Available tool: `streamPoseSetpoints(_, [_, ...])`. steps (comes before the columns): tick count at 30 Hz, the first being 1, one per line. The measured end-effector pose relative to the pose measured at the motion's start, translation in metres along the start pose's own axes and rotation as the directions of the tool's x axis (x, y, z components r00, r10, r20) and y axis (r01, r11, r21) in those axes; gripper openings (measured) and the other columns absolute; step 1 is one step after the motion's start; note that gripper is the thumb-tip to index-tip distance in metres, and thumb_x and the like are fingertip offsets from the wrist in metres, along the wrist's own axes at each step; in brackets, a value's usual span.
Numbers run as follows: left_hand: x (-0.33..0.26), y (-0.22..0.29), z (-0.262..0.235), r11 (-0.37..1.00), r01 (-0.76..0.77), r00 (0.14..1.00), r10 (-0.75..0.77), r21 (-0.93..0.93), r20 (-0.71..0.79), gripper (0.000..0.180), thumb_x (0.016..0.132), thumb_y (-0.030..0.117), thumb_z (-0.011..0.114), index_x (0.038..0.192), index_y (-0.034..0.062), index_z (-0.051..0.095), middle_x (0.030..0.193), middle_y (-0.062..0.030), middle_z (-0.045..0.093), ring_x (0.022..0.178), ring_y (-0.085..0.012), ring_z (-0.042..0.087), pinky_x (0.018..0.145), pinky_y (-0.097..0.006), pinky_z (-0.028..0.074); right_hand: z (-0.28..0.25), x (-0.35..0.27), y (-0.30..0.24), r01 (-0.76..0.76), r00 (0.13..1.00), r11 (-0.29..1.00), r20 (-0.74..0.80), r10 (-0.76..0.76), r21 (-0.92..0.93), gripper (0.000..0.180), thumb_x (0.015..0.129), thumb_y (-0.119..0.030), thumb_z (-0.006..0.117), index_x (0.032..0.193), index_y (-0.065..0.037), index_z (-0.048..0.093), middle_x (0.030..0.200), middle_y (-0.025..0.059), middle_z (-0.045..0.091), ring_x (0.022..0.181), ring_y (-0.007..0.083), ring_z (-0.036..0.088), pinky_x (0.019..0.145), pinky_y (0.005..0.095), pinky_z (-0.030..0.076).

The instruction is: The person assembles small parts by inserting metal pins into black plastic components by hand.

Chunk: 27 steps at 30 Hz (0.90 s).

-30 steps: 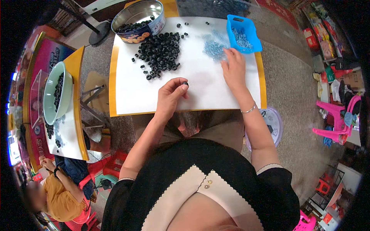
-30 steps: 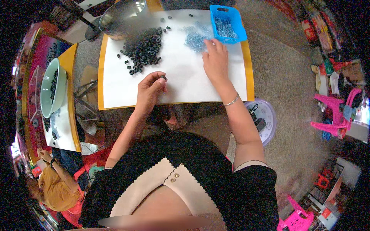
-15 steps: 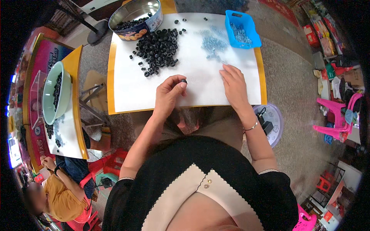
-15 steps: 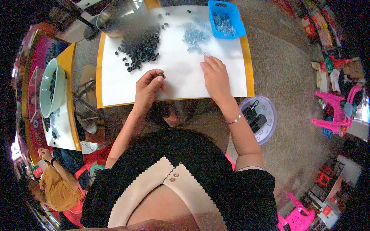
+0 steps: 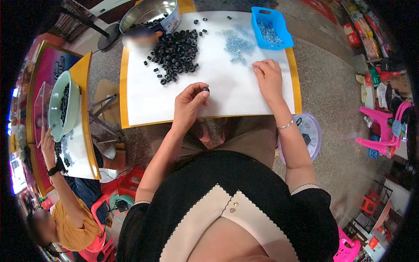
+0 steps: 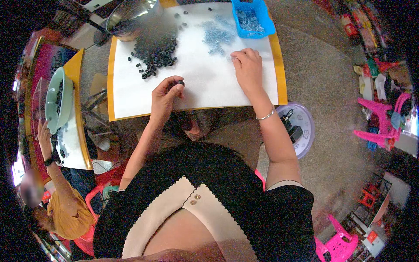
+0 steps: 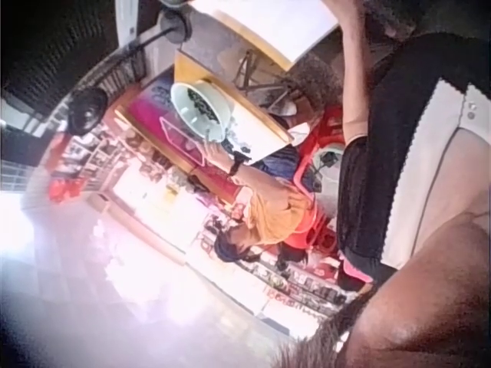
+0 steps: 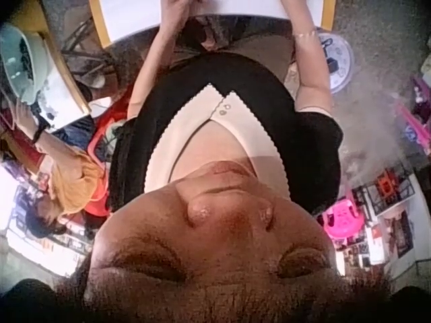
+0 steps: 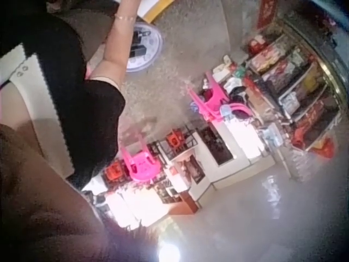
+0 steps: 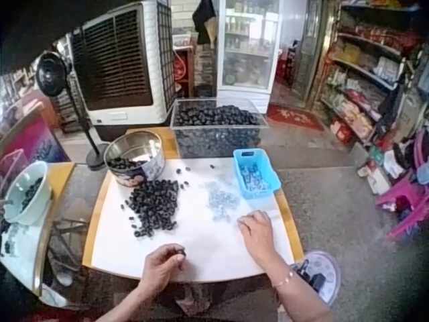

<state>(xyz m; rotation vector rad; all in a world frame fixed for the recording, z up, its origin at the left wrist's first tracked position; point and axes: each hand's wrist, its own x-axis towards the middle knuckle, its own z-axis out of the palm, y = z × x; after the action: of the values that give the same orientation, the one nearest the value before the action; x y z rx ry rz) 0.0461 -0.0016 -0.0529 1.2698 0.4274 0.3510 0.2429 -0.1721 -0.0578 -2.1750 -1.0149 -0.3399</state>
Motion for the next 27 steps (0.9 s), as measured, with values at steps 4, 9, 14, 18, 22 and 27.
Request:
streamPoseSetpoints(4, [-0.001, 0.004, 0.003, 1.000, 0.018, 1.000, -0.018, 0.000, -0.008, 0.020, 0.086, 0.009, 0.063, 0.103, -0.0005, 0.059, 0.085, -0.0013, 0.058, 0.068, -0.0084, 0.053, 0.064, -0.022, 0.045, -0.006, -0.006, -0.002, -0.189, 0.981, 0.974, 0.061, 0.183, 0.127, 0.013, 0.079, -0.010, 0.062, 0.091, -0.006, 0.064, 0.081, 0.0077, 0.060, 0.077, 0.0215, 0.055, 0.074, 0.0331, 0.044])
streamPoseSetpoints(9, [0.002, 0.007, 0.004, 1.000, 0.008, 1.000, -0.008, -0.007, -0.024, 0.017, 0.086, 0.007, 0.061, 0.101, -0.0007, 0.057, 0.083, -0.0013, 0.057, 0.067, -0.0082, 0.053, 0.064, -0.022, 0.045, -0.020, -0.012, -0.030, -0.528, 0.848, 0.621, 0.335, 0.409, 0.579, 0.015, 0.086, -0.013, 0.058, 0.093, 0.000, 0.061, 0.083, 0.0020, 0.062, 0.072, 0.0083, 0.053, 0.069, 0.0227, 0.043])
streamPoseSetpoints(14, [0.001, 0.010, 0.003, 0.996, 0.070, 0.997, -0.071, -0.058, -0.017, 0.017, 0.087, 0.009, 0.060, 0.102, 0.0003, 0.058, 0.084, -0.0022, 0.058, 0.068, -0.0086, 0.054, 0.064, -0.022, 0.045, -0.025, -0.014, -0.065, -0.593, 0.804, 0.417, 0.475, 0.357, 0.689, 0.016, 0.090, -0.014, 0.053, 0.094, 0.000, 0.060, 0.081, 0.0025, 0.061, 0.072, 0.0083, 0.053, 0.068, 0.0223, 0.044])
streamPoseSetpoints(18, [-0.008, 0.024, 0.017, 0.897, 0.268, 0.963, -0.252, -0.352, 0.092, 0.020, 0.087, 0.013, 0.061, 0.103, 0.0002, 0.059, 0.086, -0.0046, 0.060, 0.069, -0.0087, 0.054, 0.062, -0.021, 0.045, -0.026, -0.020, -0.092, -0.594, 0.804, 0.364, 0.541, 0.246, 0.717, 0.016, 0.091, -0.014, 0.051, 0.092, 0.001, 0.059, 0.080, 0.0038, 0.060, 0.074, 0.0088, 0.053, 0.070, 0.0232, 0.043])
streamPoseSetpoints(22, [-0.011, 0.027, 0.023, 0.854, 0.271, 0.962, -0.228, -0.444, 0.148, 0.021, 0.087, 0.013, 0.062, 0.103, -0.0005, 0.060, 0.086, -0.0058, 0.061, 0.069, -0.0088, 0.055, 0.061, -0.020, 0.046, -0.026, -0.026, -0.111, -0.535, 0.836, 0.504, 0.513, 0.196, 0.678, 0.014, 0.090, -0.012, 0.053, 0.092, 0.000, 0.059, 0.079, 0.0045, 0.061, 0.072, 0.0106, 0.054, 0.067, 0.0245, 0.045])
streamPoseSetpoints(27, [-0.015, 0.022, 0.014, 0.857, 0.273, 0.961, -0.227, -0.437, 0.156, 0.020, 0.085, 0.011, 0.064, 0.101, -0.0003, 0.061, 0.084, -0.0054, 0.062, 0.069, -0.0091, 0.055, 0.061, -0.021, 0.046, -0.031, -0.024, -0.125, -0.271, 0.920, 0.809, 0.387, 0.060, 0.521, 0.012, 0.088, -0.011, 0.053, 0.090, 0.000, 0.059, 0.082, 0.0124, 0.060, 0.073, 0.0220, 0.058, 0.069, 0.0302, 0.046])
